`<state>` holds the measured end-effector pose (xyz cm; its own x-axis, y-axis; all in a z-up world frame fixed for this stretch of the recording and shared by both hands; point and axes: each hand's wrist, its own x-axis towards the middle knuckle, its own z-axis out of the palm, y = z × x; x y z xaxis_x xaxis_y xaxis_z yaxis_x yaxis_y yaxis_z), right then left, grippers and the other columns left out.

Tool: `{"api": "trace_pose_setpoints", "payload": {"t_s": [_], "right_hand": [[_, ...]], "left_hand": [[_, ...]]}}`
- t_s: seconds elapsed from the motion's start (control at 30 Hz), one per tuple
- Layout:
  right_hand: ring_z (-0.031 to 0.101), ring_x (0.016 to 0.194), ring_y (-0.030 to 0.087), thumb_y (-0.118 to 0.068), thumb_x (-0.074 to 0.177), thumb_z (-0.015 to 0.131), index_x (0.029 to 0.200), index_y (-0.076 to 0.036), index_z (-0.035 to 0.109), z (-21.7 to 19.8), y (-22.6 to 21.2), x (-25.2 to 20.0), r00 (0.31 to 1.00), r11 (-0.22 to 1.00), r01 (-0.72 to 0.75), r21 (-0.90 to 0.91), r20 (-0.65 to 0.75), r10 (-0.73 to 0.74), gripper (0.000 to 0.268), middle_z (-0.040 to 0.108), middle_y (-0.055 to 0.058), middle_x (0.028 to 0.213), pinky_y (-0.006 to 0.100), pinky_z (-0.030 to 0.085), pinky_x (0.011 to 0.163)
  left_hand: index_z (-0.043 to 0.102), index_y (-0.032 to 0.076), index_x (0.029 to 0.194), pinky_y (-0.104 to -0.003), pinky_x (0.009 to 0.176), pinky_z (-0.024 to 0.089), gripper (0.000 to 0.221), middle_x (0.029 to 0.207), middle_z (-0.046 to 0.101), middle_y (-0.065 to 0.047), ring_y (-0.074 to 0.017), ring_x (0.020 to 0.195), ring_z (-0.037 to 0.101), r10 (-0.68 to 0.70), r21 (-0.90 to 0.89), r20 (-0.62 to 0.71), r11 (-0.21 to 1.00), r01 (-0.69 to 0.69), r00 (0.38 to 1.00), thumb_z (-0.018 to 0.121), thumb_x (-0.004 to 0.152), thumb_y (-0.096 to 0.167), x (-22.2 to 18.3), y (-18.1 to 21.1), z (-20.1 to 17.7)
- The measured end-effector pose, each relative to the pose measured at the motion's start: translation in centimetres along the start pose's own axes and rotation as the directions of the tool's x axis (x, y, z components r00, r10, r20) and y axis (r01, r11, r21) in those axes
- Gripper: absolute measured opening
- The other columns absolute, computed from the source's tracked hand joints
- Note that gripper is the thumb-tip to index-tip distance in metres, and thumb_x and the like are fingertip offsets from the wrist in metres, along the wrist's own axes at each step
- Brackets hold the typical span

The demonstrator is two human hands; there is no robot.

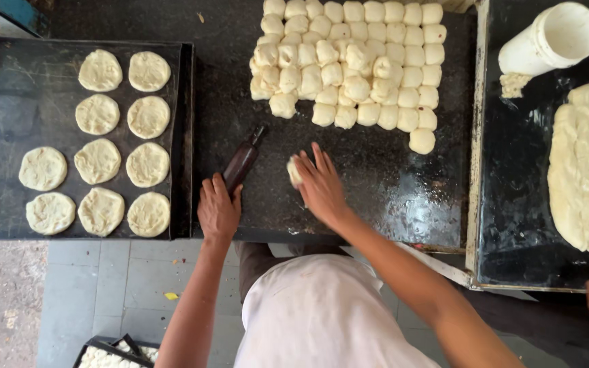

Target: The person prepares dough for baking by rolling out small dough balls into flat circles and placing them onto metal baking trays.

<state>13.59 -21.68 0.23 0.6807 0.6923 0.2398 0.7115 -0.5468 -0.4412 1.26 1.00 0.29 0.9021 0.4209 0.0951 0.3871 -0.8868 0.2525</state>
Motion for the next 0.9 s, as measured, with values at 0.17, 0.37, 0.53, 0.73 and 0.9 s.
{"api": "trace_pose_setpoints", "payload": {"t_s": [0.17,0.37,0.53,0.73,0.9], "right_hand": [[0.053,0.144,0.031,-0.004,0.104,0.061,0.121,-0.003,0.068,2.2,2.6,7.6,0.977,0.989,-0.146,-0.027,0.151,0.149,0.019,0.057,0.014,0.156,0.044,0.049,0.113],[0.029,0.153,0.04,-0.005,0.091,0.059,0.151,0.004,0.04,0.3,0.2,2.5,0.946,0.954,0.248,0.168,0.172,-0.276,0.064,0.034,0.028,0.163,0.051,0.025,0.124],[0.029,0.151,0.042,-0.046,0.103,0.051,0.154,0.008,0.03,-2.1,-1.3,0.0,0.948,0.958,0.219,0.186,0.192,-0.254,0.078,0.035,0.032,0.159,0.052,0.024,0.125],[0.061,0.122,0.038,-0.052,0.103,0.043,0.126,-0.002,0.064,-3.0,-6.5,0.1,0.957,0.952,0.141,-0.272,0.283,-0.06,0.059,0.066,0.017,0.13,0.049,0.049,0.101],[0.074,0.083,0.027,-0.028,0.105,0.056,0.111,-0.008,0.07,-3.5,0.1,6.2,0.977,0.984,0.098,0.145,-0.203,-0.068,0.025,0.076,0.009,0.1,0.041,0.058,0.072]], "left_hand": [[0.05,-0.005,0.131,-0.041,0.064,0.059,0.056,0.105,0.055,-0.019,-0.0342,0.091,0.064,-0.008,0.003,-0.005,1.0,0.008,1.0,0.068,0.099,0.037,-0.4,0.1,-0.2],[0.05,-0.006,0.133,-0.041,0.066,0.058,0.057,0.105,0.056,-0.019,-0.034,0.09,0.064,-0.04,-0.002,-0.014,0.999,0.04,0.999,0.068,0.098,0.036,-1.0,0.5,-0.1],[0.053,-0.003,0.133,-0.044,0.071,0.057,0.054,0.108,0.058,-0.017,-0.0327,0.093,0.064,0.03,0.029,-0.088,0.999,-0.028,0.996,0.068,0.099,0.035,-1.9,0.8,0.1],[0.061,0.004,0.109,-0.043,0.068,0.057,0.056,0.101,0.065,-0.014,-0.0342,0.088,0.068,0.075,-0.082,-0.161,0.993,-0.089,0.984,0.079,0.088,0.053,1.6,2.0,0.1],[0.064,0.005,0.108,-0.043,0.069,0.057,0.056,0.096,0.067,-0.01,-0.0301,0.084,0.07,0.296,-0.179,0.013,0.94,-0.289,0.955,0.08,0.084,0.053,4.1,2.9,-0.4]]}}
